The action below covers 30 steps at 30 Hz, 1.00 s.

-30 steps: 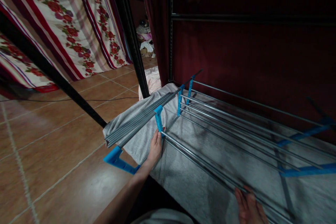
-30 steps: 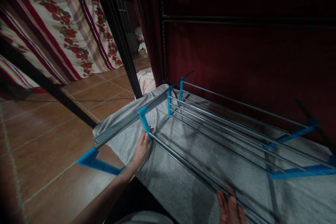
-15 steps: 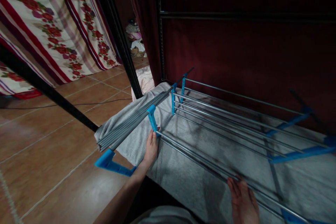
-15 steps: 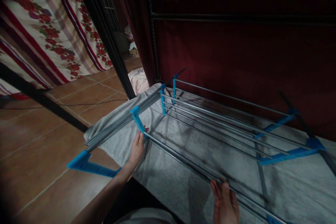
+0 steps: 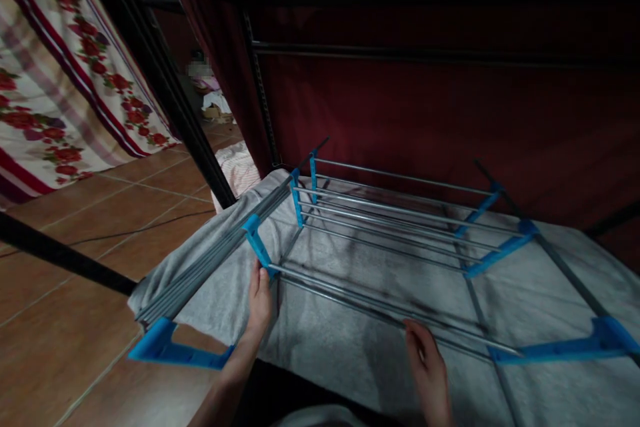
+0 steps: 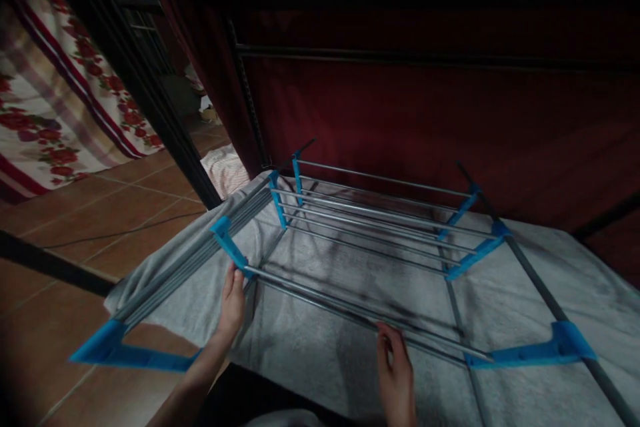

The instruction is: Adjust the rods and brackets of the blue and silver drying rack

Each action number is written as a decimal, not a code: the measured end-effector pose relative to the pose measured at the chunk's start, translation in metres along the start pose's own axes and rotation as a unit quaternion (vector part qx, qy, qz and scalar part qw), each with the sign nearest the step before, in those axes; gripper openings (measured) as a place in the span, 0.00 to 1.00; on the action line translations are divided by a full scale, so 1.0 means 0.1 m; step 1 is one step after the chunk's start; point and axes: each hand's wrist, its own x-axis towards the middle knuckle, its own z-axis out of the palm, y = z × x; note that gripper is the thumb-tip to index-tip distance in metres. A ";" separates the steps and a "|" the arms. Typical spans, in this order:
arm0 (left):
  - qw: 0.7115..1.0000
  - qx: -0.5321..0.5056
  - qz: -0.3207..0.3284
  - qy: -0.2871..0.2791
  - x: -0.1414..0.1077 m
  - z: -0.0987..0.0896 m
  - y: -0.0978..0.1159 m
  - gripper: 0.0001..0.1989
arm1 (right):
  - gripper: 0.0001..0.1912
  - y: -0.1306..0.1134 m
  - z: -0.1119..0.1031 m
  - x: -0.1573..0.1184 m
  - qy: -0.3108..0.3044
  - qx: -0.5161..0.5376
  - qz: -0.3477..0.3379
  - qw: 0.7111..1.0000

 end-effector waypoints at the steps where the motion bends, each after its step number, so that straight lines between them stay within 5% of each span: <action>1: 1.000 0.002 -0.006 0.016 0.00 0.00 -0.04 0.27 | 0.18 0.06 0.00 0.00 -0.010 -0.068 -0.050 0.996; 4: 0.999 0.030 -0.004 0.009 0.01 0.00 -0.15 0.25 | 0.18 0.19 0.02 0.05 -0.054 -0.199 -0.158 0.966; 7: 0.997 0.072 0.013 -0.025 0.07 0.00 -0.22 0.20 | 0.18 0.25 0.04 0.12 -0.073 -0.247 -0.197 0.946; 15: 0.998 0.055 0.006 -0.029 0.13 -0.01 -0.13 0.13 | 0.16 0.29 0.00 0.24 -0.107 -0.257 -0.212 0.937; 21: 0.998 0.059 0.003 -0.035 0.08 -0.02 -0.13 0.15 | 0.15 0.29 -0.03 0.25 -0.120 -0.211 -0.187 0.952; 30: 0.994 0.099 0.037 -0.023 -0.03 -0.03 -0.09 0.20 | 0.17 0.30 0.00 0.21 -0.109 -0.271 -0.224 0.930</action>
